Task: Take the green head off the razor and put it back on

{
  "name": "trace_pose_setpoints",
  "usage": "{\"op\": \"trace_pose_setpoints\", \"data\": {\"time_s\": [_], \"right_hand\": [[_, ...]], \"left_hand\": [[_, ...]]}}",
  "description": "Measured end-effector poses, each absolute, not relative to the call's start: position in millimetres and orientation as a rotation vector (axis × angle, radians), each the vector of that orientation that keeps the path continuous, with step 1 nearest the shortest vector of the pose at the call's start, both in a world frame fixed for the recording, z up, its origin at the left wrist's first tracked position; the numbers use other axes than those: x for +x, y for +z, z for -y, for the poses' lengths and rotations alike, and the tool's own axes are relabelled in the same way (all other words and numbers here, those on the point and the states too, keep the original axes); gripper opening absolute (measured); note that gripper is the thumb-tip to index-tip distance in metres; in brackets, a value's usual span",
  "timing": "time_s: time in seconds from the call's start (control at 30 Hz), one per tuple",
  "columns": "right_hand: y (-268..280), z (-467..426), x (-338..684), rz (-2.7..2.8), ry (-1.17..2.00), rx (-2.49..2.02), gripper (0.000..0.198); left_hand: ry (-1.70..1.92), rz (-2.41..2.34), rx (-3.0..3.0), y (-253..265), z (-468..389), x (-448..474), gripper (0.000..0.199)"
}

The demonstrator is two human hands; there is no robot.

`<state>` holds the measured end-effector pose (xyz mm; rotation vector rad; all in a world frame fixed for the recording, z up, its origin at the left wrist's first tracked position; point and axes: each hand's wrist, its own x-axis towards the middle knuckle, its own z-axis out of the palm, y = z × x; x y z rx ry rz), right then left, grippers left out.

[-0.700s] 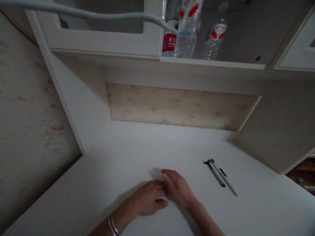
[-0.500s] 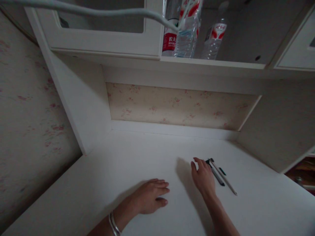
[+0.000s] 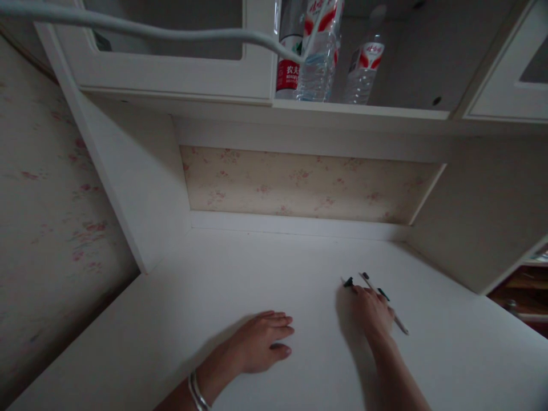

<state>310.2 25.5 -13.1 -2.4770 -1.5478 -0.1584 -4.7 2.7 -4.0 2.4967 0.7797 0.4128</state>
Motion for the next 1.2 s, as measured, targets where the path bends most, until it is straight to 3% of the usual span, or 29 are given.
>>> {"op": "trace_pose_setpoints", "data": {"time_s": [0.3,0.47,0.63,0.87,1.2], "right_hand": [[-15,-32,288,1.711,-0.245,-2.240,0.041],[-13,-29,242,1.722,0.075,-1.569,0.034],[-10,-9,182,1.636,0.494,-1.129,0.026],[-12,-2,160,1.294,1.057,-1.056,0.037],[-8,-1,164,1.264,1.079,-1.013,0.035]], "left_hand": [[0.406,-0.777,2.508,-5,-3,-5,0.044],[0.457,-0.806,2.511,-4,-2,-1,0.043],[0.582,-0.998,2.413,4,2,6,0.024],[0.596,-1.151,2.341,10,-1,7,0.022],[0.653,-1.200,2.321,10,-2,8,0.018]]}}
